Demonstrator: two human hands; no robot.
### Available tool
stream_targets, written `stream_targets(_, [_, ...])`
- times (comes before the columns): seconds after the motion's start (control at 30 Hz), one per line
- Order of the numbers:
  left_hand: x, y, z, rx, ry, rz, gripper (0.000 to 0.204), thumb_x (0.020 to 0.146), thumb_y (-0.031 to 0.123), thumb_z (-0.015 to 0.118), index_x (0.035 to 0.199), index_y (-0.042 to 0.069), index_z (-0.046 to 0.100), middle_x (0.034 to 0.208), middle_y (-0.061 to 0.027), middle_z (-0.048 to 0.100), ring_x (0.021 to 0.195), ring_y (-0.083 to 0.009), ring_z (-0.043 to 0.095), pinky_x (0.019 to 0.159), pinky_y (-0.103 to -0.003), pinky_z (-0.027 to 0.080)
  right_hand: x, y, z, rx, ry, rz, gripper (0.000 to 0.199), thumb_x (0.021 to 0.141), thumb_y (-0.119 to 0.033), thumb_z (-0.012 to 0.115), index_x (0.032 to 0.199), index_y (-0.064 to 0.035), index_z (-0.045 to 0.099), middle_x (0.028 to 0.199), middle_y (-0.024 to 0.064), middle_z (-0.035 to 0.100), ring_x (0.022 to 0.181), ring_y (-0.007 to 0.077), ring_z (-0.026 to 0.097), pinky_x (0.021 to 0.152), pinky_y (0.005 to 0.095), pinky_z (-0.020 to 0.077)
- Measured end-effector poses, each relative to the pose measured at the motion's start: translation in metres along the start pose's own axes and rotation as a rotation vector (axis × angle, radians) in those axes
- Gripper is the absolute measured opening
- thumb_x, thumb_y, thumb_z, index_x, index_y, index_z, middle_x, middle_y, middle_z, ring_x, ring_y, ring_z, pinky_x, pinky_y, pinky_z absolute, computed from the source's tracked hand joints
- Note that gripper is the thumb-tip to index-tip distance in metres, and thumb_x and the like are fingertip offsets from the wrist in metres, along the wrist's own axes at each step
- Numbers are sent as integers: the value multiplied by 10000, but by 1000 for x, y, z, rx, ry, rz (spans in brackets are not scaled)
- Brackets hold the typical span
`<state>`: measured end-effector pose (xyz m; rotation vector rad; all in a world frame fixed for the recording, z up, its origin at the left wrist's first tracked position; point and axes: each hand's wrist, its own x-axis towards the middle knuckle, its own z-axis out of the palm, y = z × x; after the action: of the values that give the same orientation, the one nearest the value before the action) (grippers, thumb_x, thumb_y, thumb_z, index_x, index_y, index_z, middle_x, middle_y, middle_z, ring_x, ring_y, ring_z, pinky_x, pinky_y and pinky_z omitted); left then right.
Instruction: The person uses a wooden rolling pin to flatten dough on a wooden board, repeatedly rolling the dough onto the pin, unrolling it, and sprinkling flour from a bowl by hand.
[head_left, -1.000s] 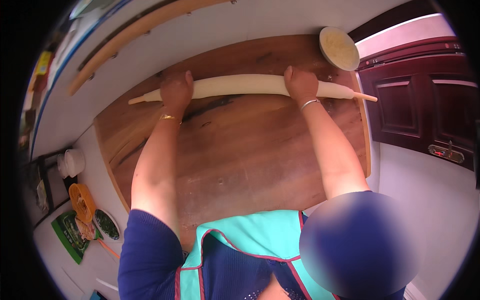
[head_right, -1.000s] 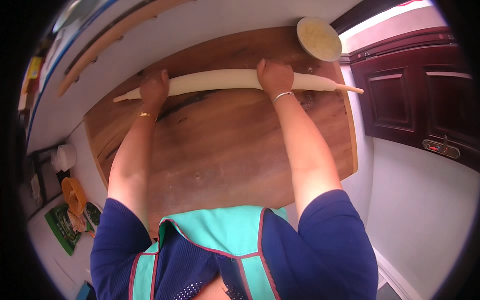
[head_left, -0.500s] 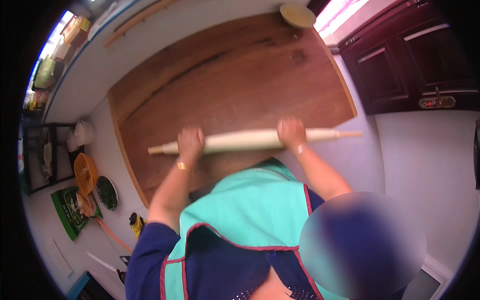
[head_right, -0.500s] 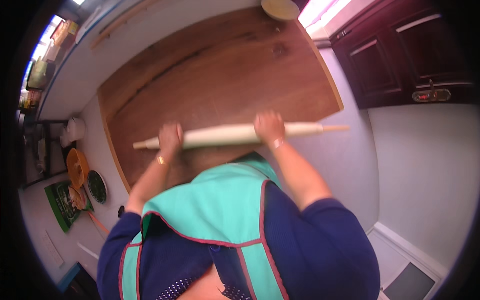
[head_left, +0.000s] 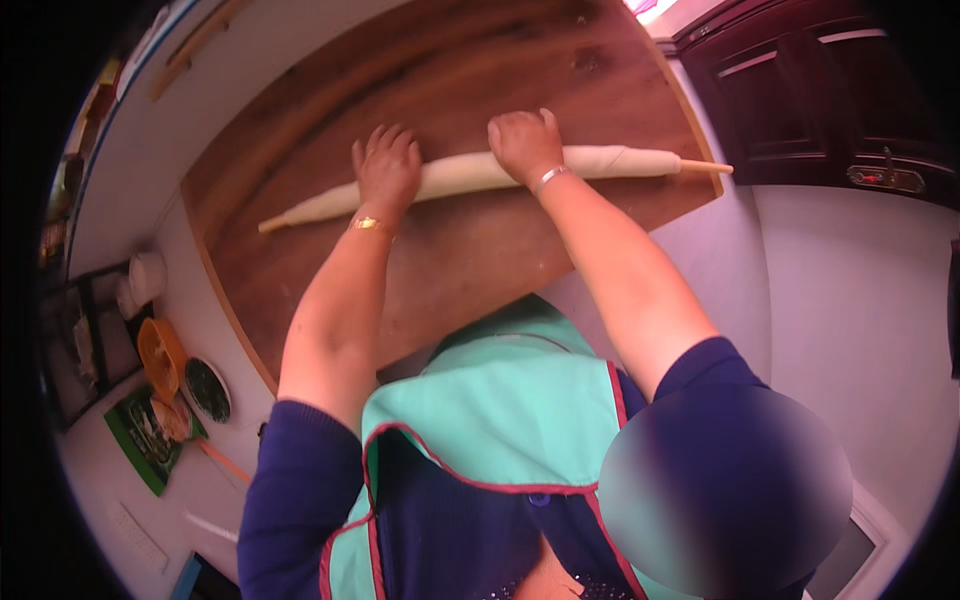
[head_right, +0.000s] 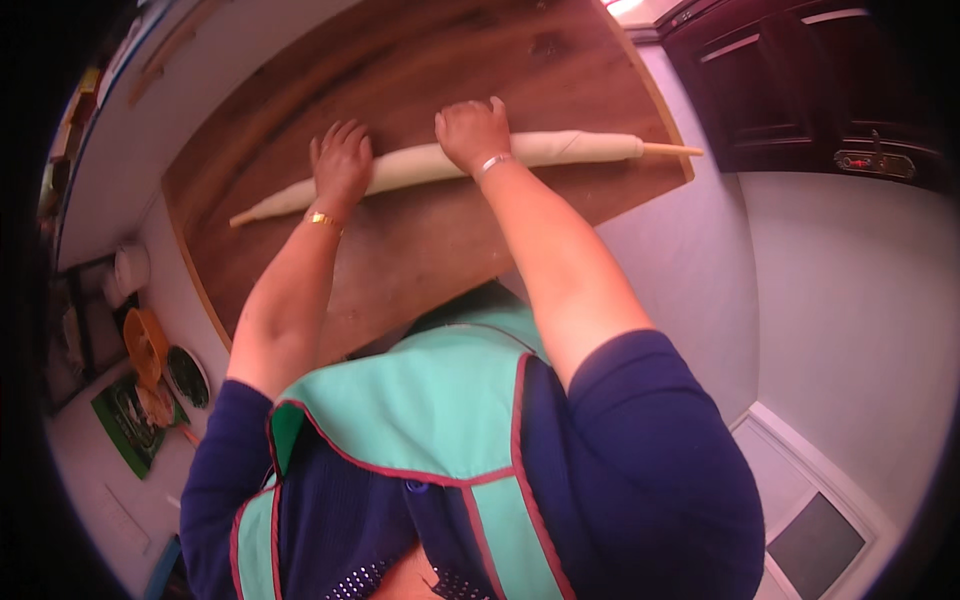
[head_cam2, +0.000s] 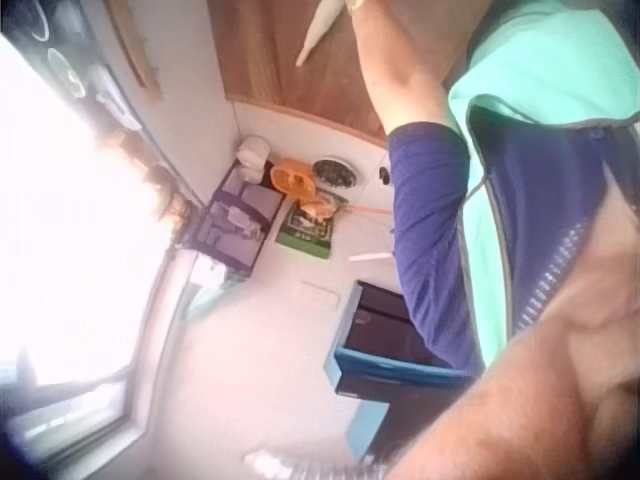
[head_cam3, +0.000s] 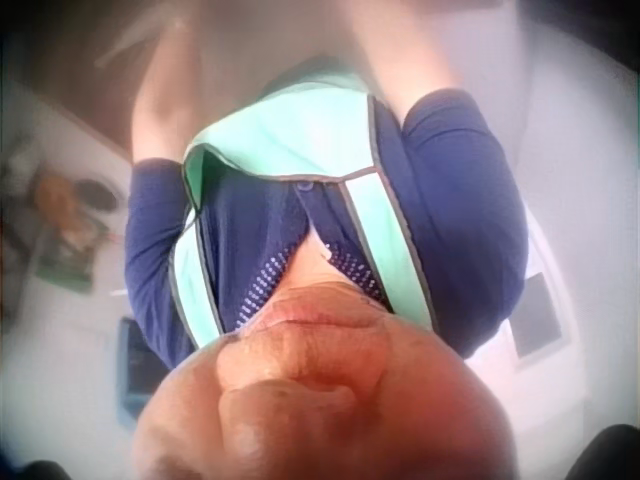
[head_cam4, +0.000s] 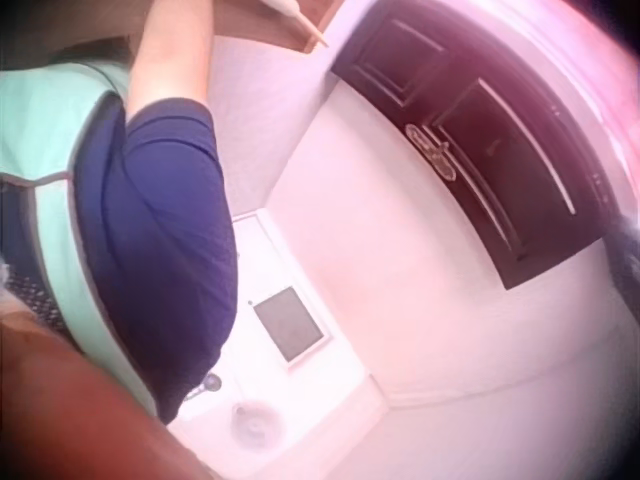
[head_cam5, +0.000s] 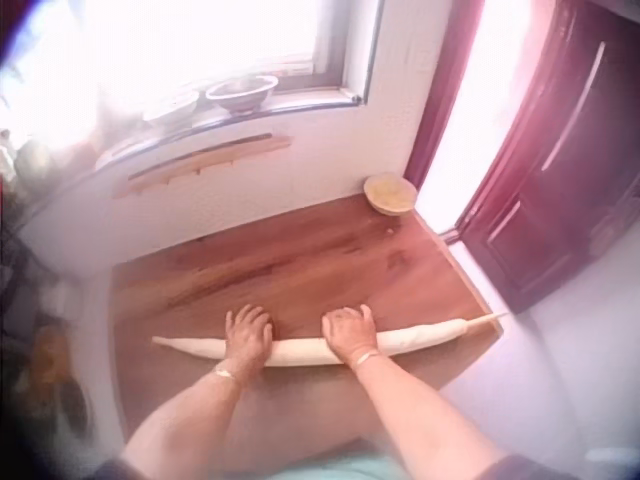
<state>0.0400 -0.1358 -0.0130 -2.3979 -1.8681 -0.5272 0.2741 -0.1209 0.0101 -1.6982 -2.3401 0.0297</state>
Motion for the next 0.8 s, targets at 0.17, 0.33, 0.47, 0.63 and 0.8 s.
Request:
stream_targets(0.17, [-46, -57, 8, 101, 88, -230, 359, 943, 276, 450, 1240, 153, 610, 1298, -60, 592, 1282, -277, 471, 1079, -561, 267, -67, 29, 9, -30, 363, -19, 250, 832, -276, 568, 1010, -140, 676, 977, -3, 677, 1003, 204, 605, 967, 482, 382])
stream_targets(0.33, [42, -92, 4, 123, 25, -275, 348, 944, 306, 451, 1200, 162, 638, 1297, -25, 597, 1281, -263, 471, 1071, -608, 261, 39, 50, 12, 122, -82, 224, 197, 878, -252, 513, 859, -119, 657, 957, 53, 683, 972, 241, 606, 931, 451, 406])
stream_targets(0.47, [19, -136, 12, 101, 54, -247, 351, 953, 310, 450, 1191, 147, 649, 1290, -79, 603, 1273, -297, 483, 1052, -618, 278, 35, 81, 6, 57, 404, 107, 190, 887, -221, 506, 870, -141, 677, 936, 12, 682, 1005, 208, 599, 976, 461, 363])
stream_targets(0.63, [30, -147, 24, 91, 150, -172, 373, 961, 313, 440, 1232, 141, 629, 1305, -107, 589, 1291, -321, 462, 1046, -626, 281, 21, 120, 12, -51, 372, 145, 183, 871, -213, 531, 944, -142, 683, 963, 17, 682, 1028, 220, 603, 982, 476, 370])
stream_targets(0.8, [115, -193, 32, 81, 145, -269, 388, 989, 337, 414, 1288, 165, 591, 1354, -96, 545, 1312, -321, 432, 1072, -607, 263, 111, 139, 8, -18, 160, 200, 226, 881, -207, 536, 1039, -120, 673, 1006, 65, 674, 1055, 274, 595, 1000, 505, 370])
